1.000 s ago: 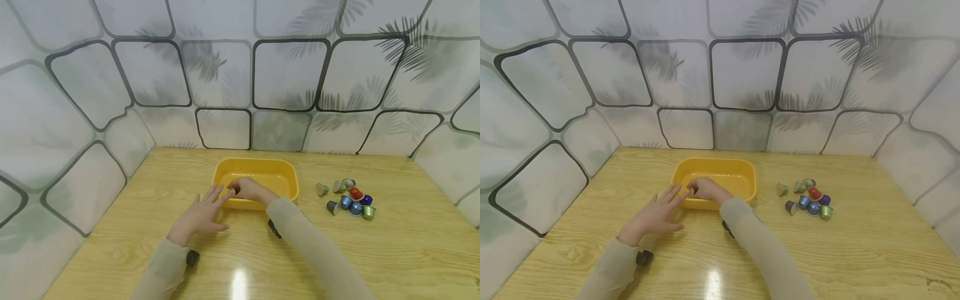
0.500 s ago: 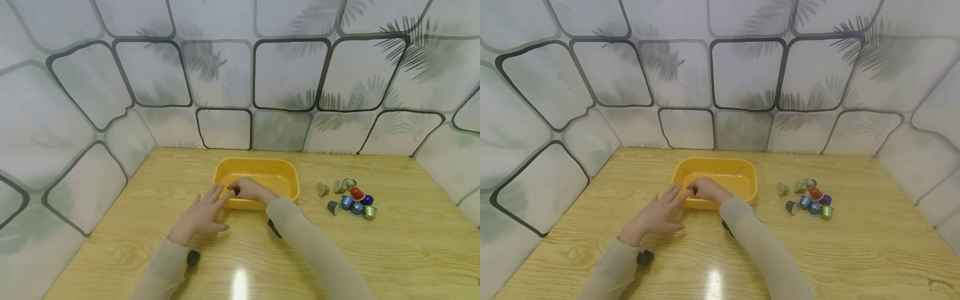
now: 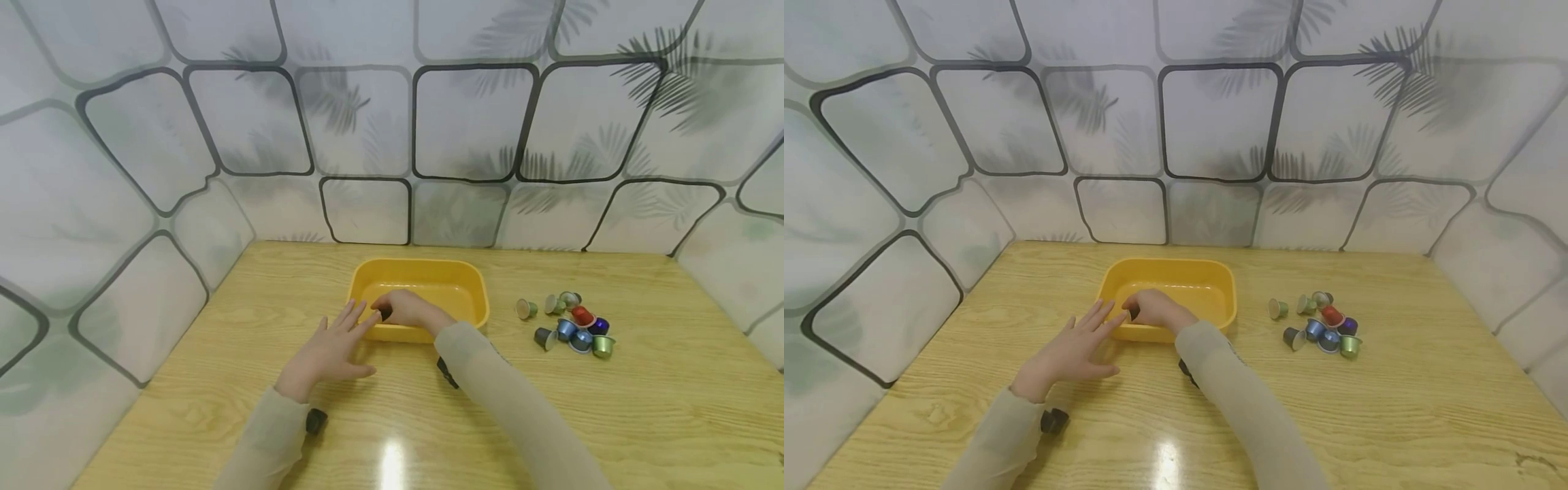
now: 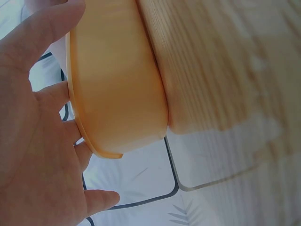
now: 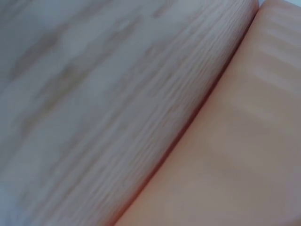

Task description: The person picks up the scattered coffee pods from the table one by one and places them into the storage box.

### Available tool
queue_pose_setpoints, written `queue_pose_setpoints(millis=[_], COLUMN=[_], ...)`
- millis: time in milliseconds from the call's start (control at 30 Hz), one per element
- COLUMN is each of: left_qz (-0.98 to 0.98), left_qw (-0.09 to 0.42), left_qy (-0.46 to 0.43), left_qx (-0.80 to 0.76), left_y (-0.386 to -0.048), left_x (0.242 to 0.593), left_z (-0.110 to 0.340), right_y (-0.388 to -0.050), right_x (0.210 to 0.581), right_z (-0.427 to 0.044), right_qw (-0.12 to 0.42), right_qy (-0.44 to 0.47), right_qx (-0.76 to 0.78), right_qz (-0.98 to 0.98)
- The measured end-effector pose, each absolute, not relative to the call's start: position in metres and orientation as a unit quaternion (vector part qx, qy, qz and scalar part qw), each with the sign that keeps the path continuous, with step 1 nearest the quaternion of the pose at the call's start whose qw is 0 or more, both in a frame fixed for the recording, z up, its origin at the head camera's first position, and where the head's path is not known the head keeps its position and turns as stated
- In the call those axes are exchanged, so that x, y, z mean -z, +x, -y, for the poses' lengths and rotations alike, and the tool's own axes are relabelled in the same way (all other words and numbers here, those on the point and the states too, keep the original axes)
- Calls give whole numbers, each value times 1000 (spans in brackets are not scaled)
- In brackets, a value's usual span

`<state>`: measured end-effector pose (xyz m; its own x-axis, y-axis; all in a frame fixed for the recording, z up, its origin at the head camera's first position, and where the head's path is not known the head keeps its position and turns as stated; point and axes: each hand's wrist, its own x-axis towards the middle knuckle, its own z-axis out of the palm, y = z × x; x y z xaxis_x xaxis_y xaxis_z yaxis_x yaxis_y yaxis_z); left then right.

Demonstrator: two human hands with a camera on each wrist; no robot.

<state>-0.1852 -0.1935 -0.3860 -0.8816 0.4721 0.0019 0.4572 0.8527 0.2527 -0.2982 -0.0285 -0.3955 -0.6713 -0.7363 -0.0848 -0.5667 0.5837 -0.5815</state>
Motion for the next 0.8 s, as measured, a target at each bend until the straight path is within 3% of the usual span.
queue_pose_setpoints(millis=[367,800], left_qz=[-966,-965], left_qw=[29,28], left_qy=[233,236], left_qx=[-112,-112], left_y=[-186,-186], left_x=[389,388], left_z=[193,194], right_y=[-298,-297], right_x=[387,373], right_z=[22,13], right_qw=[184,160], right_qy=[-343,-363], right_qx=[320,354], right_qz=[-863,-847])
